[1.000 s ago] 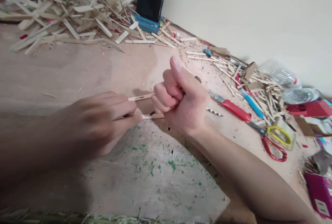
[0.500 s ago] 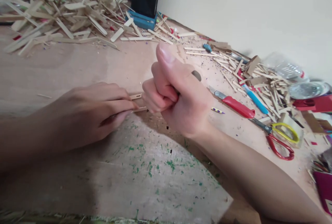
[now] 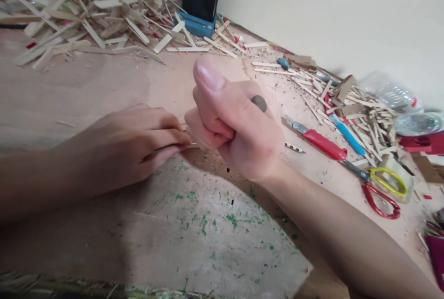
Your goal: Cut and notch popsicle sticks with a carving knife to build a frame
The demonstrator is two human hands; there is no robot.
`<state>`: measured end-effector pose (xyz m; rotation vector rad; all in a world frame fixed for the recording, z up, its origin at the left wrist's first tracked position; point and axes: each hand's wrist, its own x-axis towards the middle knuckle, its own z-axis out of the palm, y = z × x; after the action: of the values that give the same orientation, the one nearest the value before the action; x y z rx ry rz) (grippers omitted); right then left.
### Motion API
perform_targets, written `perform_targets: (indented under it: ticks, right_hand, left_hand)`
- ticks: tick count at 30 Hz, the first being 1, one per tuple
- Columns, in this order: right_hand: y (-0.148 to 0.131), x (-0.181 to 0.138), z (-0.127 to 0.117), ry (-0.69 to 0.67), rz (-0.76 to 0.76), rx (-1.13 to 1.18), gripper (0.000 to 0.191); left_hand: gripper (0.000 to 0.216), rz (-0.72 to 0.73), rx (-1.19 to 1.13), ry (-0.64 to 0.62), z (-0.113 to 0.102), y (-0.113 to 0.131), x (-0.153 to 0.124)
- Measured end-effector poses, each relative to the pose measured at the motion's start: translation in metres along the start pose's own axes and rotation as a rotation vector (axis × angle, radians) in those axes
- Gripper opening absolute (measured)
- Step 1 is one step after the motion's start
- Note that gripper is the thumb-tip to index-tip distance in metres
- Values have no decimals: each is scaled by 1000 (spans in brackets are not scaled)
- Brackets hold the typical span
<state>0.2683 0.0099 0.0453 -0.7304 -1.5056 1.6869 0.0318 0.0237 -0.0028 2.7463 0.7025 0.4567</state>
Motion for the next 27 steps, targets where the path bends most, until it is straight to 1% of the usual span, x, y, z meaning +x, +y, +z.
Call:
perform_targets:
  ticks: [2,4,8,13,14,16,18,19,20,22,25,27]
  right_hand:
    - [-2,1,-1,-11,58,-18,73]
    - [-3,2,-3,-29,95,-27,75]
    - [-4,5,-1,-21,106,-19,76]
    - [-7,5,7,95,168,-63,88]
    - [-8,6,6,90,186,-81,89]
    - [-9,7,4,4,203,-110,88]
    - [-11,9,2,-70,190,-124,86]
    - [-11,10,3,-80,179,-128,85]
    - [-11,11,5,-57,174,-133,86]
    - [-12,11,13,46,179,-143,91]
    - [-11,12,24,172,186,-147,100]
    - [-8,12,25,153,169,-144,99]
  left_hand:
    - [29,-39,-9,-66,-2,2,2]
    - [33,-66,-18,-102,-3,4,4]
    - [35,-63,-51,-98,-4,5,3]
    - [36,-43,-64,-89,-3,4,1]
    - [36,-42,-67,-86,-3,4,1]
    - [35,-44,-74,-90,-2,3,1]
    - [36,-57,-81,-104,0,2,1]
    - [38,-66,-86,-111,0,2,2]
    - [40,-70,-95,-114,1,2,2]
    - [42,-76,-109,-116,3,2,3]
    - [39,-72,-111,-106,4,3,3]
    - [38,-72,-113,-103,4,3,2]
